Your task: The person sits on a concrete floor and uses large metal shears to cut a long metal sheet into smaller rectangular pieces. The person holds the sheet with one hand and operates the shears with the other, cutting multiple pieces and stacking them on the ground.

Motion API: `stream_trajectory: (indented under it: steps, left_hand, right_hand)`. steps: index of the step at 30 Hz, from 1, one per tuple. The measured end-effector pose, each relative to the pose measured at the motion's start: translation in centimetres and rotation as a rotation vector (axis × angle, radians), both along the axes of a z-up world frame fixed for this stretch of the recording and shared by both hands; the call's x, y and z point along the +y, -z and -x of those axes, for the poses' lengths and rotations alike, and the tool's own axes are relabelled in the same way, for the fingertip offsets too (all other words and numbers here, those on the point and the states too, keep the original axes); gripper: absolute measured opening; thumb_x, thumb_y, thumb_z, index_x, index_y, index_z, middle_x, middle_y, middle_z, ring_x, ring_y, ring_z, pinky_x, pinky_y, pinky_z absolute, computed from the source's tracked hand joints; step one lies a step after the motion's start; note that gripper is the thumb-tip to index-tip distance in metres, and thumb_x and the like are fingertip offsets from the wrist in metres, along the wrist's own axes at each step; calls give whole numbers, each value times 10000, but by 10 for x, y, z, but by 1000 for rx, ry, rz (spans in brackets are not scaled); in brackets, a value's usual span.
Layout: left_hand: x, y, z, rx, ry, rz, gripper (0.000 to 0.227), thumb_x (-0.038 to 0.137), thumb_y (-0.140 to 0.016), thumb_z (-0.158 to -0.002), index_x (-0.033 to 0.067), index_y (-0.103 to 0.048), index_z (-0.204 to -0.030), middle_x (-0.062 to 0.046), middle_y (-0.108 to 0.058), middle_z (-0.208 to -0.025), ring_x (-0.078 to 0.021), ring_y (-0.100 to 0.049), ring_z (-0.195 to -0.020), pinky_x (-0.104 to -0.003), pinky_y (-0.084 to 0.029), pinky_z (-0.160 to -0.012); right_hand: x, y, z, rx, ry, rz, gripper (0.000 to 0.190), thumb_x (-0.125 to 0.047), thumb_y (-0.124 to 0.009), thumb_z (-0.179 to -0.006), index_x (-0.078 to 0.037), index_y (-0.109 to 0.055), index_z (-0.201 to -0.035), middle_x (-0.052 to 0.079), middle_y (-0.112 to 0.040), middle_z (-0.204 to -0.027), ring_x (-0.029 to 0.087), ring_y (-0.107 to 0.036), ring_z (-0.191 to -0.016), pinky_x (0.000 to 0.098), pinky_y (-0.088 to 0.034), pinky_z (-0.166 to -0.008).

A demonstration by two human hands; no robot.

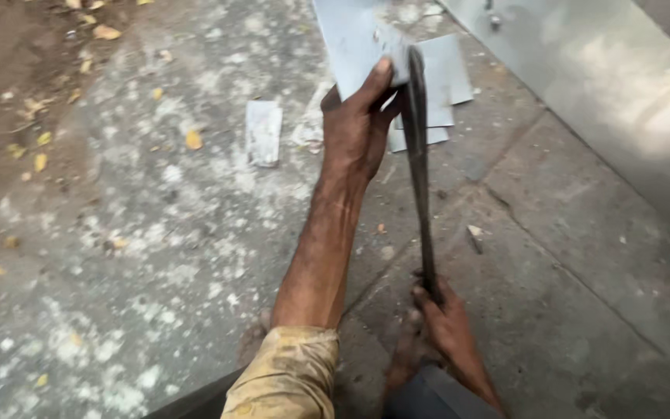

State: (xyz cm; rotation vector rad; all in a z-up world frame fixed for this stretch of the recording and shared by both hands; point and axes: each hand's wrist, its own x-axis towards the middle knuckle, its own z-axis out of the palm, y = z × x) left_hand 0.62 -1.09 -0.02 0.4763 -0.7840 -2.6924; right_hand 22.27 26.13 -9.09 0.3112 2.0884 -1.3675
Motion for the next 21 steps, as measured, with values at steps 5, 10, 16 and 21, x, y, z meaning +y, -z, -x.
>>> stream_trajectory:
  steps: [5, 10, 16, 21]
  left_hand:
    - [-40, -19, 17, 46, -117, -12, 375, 71, -684, -961, -91, -558, -1274, -198, -710, -1157, -312, -722, -1061, -428, -626, -955]
    - [-16, -17, -15, 104, -21, -81, 347, 94, -607, -1024, -104, -566, -1306, -207, -681, -1209, -338, -685, -1114, -465, -568, -1020]
    - [107, 8, -71, -34, 277, 43, 434, 162, -710, -988, -28, -571, -1353, -118, -647, -1212, -250, -622, -1112, -402, -503, -974]
    - [134, -10, -75, -271, 483, -4, 584, 146, -770, -849, -18, -547, -1364, -111, -691, -1218, -224, -667, -1151, -338, -579, -994]
  right_hand:
    - [15, -26, 6, 64, -234, -14, 503, -217, -577, -930, -32, -560, -1398, 172, -712, -1270, 265, -673, -1143, 372, -488, -988]
    - [-10, -46, 38, 245, -308, -165, 510, -262, -648, -922, -17, -585, -1365, 183, -683, -1283, 264, -657, -1183, 377, -505, -979]
    - [-19, -104, 109, 344, 310, 337, 497, -283, -657, -953, 3, -595, -1354, 123, -710, -1190, 242, -694, -1036, 392, -582, -878]
    - [-5, -116, 126, 325, 563, 468, 359, -208, -654, -988, 24, -637, -1261, 128, -700, -1115, 231, -678, -1015, 400, -590, -875]
